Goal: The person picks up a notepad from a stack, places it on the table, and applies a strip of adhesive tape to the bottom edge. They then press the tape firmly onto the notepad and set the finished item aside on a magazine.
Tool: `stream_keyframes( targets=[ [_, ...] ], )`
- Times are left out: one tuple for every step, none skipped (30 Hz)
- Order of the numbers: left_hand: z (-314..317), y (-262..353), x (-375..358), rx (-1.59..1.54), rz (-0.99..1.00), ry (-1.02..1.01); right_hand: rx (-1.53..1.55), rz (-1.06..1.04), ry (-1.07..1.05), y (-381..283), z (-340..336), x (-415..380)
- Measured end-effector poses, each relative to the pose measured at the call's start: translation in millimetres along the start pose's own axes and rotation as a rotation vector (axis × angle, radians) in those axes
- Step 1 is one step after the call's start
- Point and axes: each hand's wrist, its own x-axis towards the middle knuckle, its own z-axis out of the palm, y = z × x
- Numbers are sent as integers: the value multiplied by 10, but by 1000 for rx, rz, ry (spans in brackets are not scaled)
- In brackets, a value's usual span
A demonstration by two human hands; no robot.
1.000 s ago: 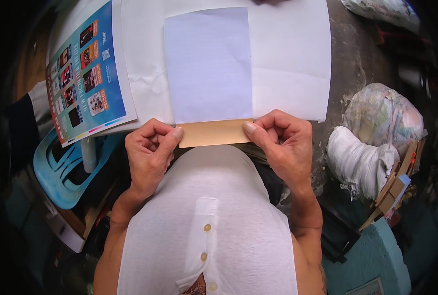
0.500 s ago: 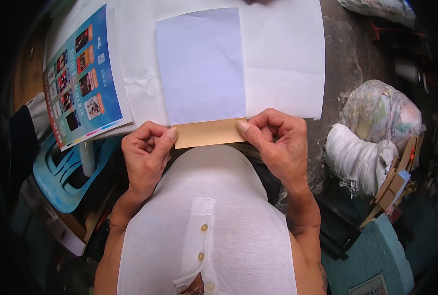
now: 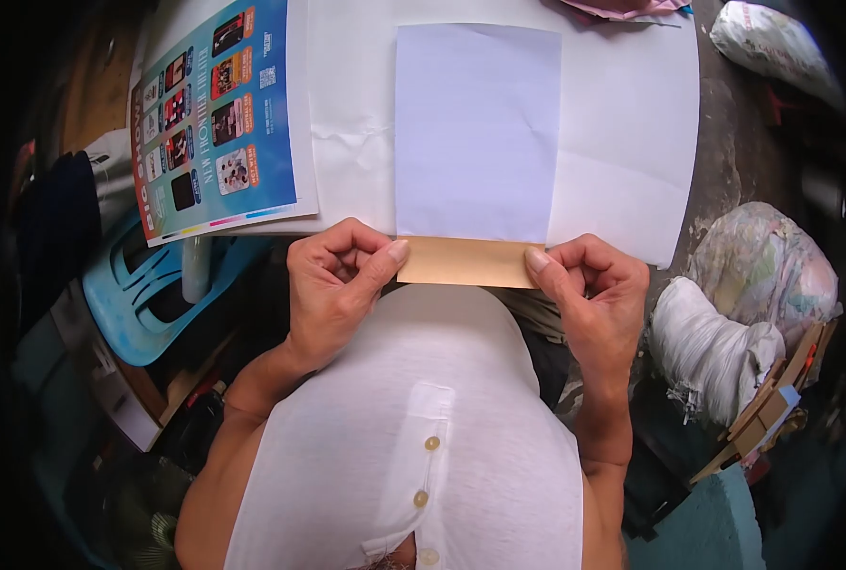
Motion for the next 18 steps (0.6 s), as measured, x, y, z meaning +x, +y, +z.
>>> stream_keyframes(
  targets=[
    [1, 2, 1, -3, -2, 0, 0, -7, 1, 1, 1, 2],
    [-1, 5, 5, -4, -3, 0, -7, -4, -1, -4, -1, 2],
    [-5, 8, 10, -5, -3, 0, -14, -1, -2, -10, -5, 0],
    [-2, 5, 12, -8, -5, 14, -20, 3, -3, -12, -3, -1],
    [9, 0, 13, -12, -9, 27, -13, 6, -3, -11, 2, 1],
    [14, -5, 16, -16, -13, 39, -7, 8, -3, -10, 6, 4],
    [15, -5, 17, -14, -15, 42, -1, 10, -2, -9, 7, 6],
    [16, -6, 18, -11, -17, 45, -2, 7, -1, -8, 9, 8],
    [13, -6, 19, -9, -20, 47, -3, 5, -1, -5, 13, 9],
    [12, 3, 19, -3, -22, 48, -5, 2, 0, -3, 16, 8],
    [12, 21, 19, 2, -24, 48, -6, 2, 3, -10, 22, 7],
    [12, 30, 21, 7, -25, 48, -8, 3, 7, -23, 32, 5],
    [9, 30, 23, 10, -23, 51, -10, 3, 10, -30, 40, 6],
    [11, 30, 24, 13, -21, 55, -6, 2, 6, -27, 39, 7],
    [11, 28, 26, 16, -18, 57, -2, 1, 3, -20, 37, 9],
    [4, 23, 27, 24, -10, 55, 1, 0, 1, -14, 35, 13],
    [-7, 17, 27, 31, -1, 48, 6, 6, -7, -15, 40, 12],
    [-13, 11, 34, 33, 8, 36, 7, 12, -9, -24, 57, 11]
  ],
)
